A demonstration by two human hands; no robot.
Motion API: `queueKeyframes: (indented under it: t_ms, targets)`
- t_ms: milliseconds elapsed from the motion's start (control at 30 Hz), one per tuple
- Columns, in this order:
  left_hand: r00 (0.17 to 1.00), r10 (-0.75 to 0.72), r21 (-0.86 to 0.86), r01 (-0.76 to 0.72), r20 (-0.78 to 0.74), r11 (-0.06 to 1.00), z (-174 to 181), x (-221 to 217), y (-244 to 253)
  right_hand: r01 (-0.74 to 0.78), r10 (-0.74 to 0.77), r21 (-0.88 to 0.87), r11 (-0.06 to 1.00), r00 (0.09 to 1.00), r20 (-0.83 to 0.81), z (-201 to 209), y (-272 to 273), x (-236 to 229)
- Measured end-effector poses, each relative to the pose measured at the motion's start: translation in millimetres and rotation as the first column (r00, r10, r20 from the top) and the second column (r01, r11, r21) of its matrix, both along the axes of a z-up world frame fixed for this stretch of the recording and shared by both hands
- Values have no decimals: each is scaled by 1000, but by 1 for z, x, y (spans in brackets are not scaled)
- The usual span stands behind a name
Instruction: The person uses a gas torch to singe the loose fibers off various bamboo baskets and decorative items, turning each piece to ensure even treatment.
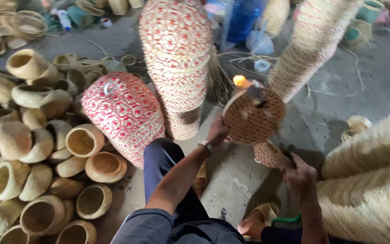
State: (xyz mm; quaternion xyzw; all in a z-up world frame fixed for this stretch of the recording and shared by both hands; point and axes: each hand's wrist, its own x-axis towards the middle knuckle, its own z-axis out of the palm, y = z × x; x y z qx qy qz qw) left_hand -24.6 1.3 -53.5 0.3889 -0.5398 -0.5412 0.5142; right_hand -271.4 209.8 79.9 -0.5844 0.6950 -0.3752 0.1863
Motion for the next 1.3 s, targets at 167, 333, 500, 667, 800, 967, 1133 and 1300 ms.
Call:
queueKeyframes:
  t_ms: [167, 333, 500, 667, 800, 967, 1133, 1300]
  targets:
    - [785, -282, 107, 402, -552, 909, 7, 0, 56, 291, -287, 0, 957, 945, 157, -21, -17, -18]
    - [668, -242, 192, 507, -703, 841, 9, -30, 108, 328, -257, -158, 932, 900, 351, -56, -28, -26]
    - [731, -267, 284, 534, -628, 796, 2, -47, 131, 283, -293, -370, 885, 956, 28, -75, -36, -50]
    - [950, -296, 433, 311, -102, 846, 20, -10, 92, 285, -280, -188, 940, 959, 51, -66, -27, -90]
    - [846, -486, 69, 483, 219, 873, 55, 18, 43, 174, -195, -146, 974, 969, -148, -58, -23, -110]
    - [673, -662, 299, 590, 331, 750, 56, 28, 26, 106, -100, 23, 994, 977, -189, -57, -29, -100]
    - [778, -623, 274, 618, -82, 737, 1, 25, 26, 115, -150, -134, 984, 944, -294, -45, -17, -78]
    - [942, -254, 564, 335, -220, 755, -23, 20, 26, 33, -84, -170, 985, 950, -302, -26, 9, -52]
